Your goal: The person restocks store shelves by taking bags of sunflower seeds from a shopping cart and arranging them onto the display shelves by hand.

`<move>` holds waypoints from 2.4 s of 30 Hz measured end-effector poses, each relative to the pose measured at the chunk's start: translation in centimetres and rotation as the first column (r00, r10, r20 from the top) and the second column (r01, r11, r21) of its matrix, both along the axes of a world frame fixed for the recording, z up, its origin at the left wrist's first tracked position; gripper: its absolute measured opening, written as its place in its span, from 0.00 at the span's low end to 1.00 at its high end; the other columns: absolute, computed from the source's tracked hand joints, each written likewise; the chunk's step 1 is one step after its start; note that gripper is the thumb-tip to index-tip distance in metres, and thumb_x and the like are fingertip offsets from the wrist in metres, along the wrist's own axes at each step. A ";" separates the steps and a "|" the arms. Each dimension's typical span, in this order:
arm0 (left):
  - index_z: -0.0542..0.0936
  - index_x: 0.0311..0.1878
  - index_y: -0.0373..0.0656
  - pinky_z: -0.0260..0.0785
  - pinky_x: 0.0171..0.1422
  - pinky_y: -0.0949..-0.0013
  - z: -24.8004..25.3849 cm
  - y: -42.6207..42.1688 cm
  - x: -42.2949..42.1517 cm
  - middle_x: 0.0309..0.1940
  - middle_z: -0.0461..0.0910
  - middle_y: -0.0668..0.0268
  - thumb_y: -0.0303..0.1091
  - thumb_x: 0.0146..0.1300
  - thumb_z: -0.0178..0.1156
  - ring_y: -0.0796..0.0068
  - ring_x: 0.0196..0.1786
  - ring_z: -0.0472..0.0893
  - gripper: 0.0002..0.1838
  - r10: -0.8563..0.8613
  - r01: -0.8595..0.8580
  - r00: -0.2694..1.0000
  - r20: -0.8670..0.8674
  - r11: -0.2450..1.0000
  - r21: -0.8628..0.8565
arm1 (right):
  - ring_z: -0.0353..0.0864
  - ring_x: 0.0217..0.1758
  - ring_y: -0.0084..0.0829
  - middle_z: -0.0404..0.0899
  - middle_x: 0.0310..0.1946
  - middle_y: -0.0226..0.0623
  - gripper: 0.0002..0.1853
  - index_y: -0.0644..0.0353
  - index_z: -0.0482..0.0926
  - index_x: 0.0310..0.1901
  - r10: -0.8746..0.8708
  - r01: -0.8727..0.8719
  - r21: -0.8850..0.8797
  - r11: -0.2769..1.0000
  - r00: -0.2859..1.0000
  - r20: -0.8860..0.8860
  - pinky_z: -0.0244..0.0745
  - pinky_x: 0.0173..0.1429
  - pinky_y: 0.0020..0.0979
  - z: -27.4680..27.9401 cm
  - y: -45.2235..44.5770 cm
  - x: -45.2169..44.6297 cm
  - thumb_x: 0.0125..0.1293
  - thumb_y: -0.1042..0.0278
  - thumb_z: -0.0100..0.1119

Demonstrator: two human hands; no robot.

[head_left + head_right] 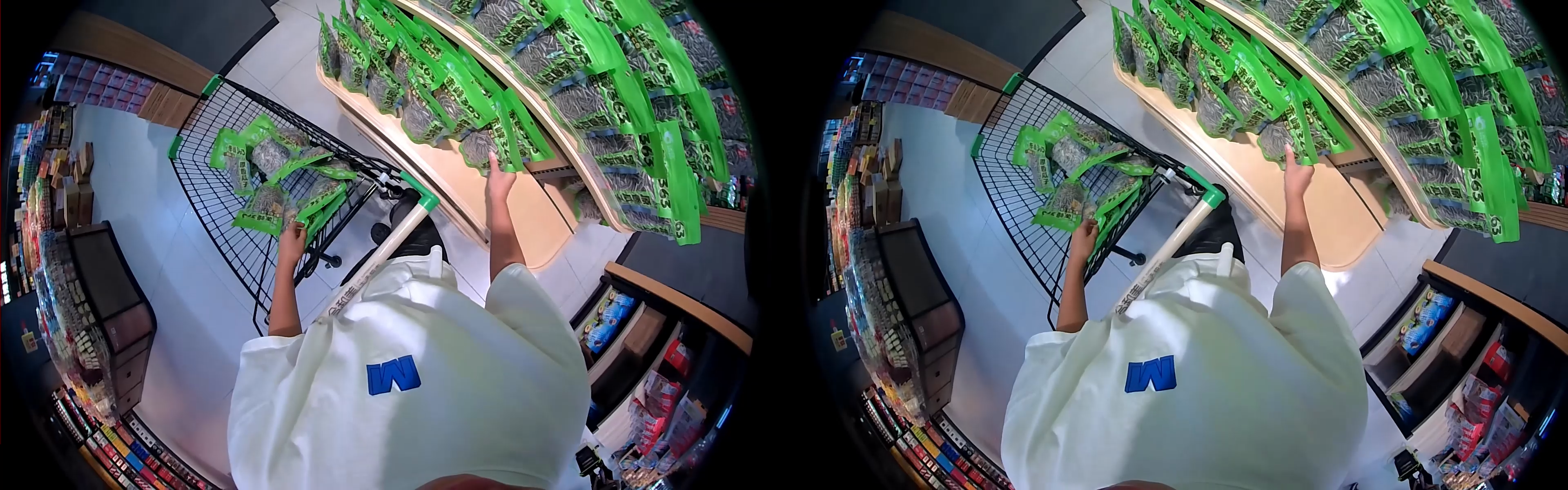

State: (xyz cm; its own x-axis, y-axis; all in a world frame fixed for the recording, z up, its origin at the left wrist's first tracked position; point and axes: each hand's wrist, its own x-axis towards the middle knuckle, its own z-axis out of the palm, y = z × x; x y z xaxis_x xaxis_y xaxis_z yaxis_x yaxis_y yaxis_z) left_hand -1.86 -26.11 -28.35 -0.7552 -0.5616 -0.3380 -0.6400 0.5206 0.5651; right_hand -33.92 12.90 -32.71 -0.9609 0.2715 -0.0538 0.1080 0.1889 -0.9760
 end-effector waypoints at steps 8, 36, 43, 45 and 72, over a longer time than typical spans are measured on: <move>0.75 0.43 0.40 0.70 0.41 0.61 -2.5 -3.2 0.2 0.31 0.79 0.52 0.39 0.54 0.53 0.54 0.36 0.79 0.16 -0.027 0.025 0.997 0.075 0.999 0.030 | 0.73 0.43 0.29 0.71 0.43 0.41 0.26 0.69 0.63 0.51 0.018 -0.034 -0.219 0.975 0.997 -0.071 0.69 0.48 0.27 -0.2 0.7 1.5 0.52 0.73 0.64; 0.72 0.25 0.34 0.71 0.22 0.74 -11.5 -10.6 -14.7 0.20 0.71 0.65 0.30 0.58 0.50 0.78 0.19 0.70 0.10 0.918 -0.614 0.323 -0.232 0.389 0.687 | 0.73 0.30 0.19 0.75 0.27 0.32 0.10 0.67 0.73 0.38 0.458 -0.472 -0.050 0.880 0.817 0.350 0.68 0.37 0.19 7.3 1.0 8.8 0.65 0.67 0.48; 0.73 0.33 0.39 0.70 0.36 0.73 12.1 -6.5 -11.5 0.25 0.70 0.72 0.34 0.61 0.49 0.83 0.29 0.70 0.09 0.621 -0.288 0.677 -0.394 0.716 0.635 | 0.73 0.35 0.20 0.76 0.31 0.33 0.10 0.67 0.74 0.38 0.545 -0.529 -0.209 0.822 0.838 0.022 0.68 0.43 0.22 15.5 -8.4 5.6 0.64 0.69 0.49; 0.73 0.33 0.38 0.68 0.35 0.74 18.4 -5.3 -9.7 0.25 0.70 0.72 0.33 0.61 0.49 0.84 0.29 0.69 0.08 0.502 -0.207 0.753 -0.425 0.794 0.572 | 0.74 0.39 0.25 0.76 0.34 0.36 0.08 0.68 0.75 0.38 0.662 -0.662 0.060 0.747 0.734 -0.148 0.68 0.45 0.24 18.5 -10.9 5.6 0.62 0.72 0.50; 0.75 0.37 0.38 0.68 0.36 0.68 27.8 6.6 -18.5 0.33 0.76 0.58 0.28 0.58 0.52 0.62 0.34 0.77 0.07 -0.331 0.112 0.589 -0.738 0.937 -0.330 | 0.71 0.28 0.16 0.78 0.28 0.30 0.09 0.68 0.78 0.37 0.427 -0.416 0.103 0.904 0.889 -0.164 0.66 0.33 0.19 23.1 0.3 6.4 0.58 0.71 0.57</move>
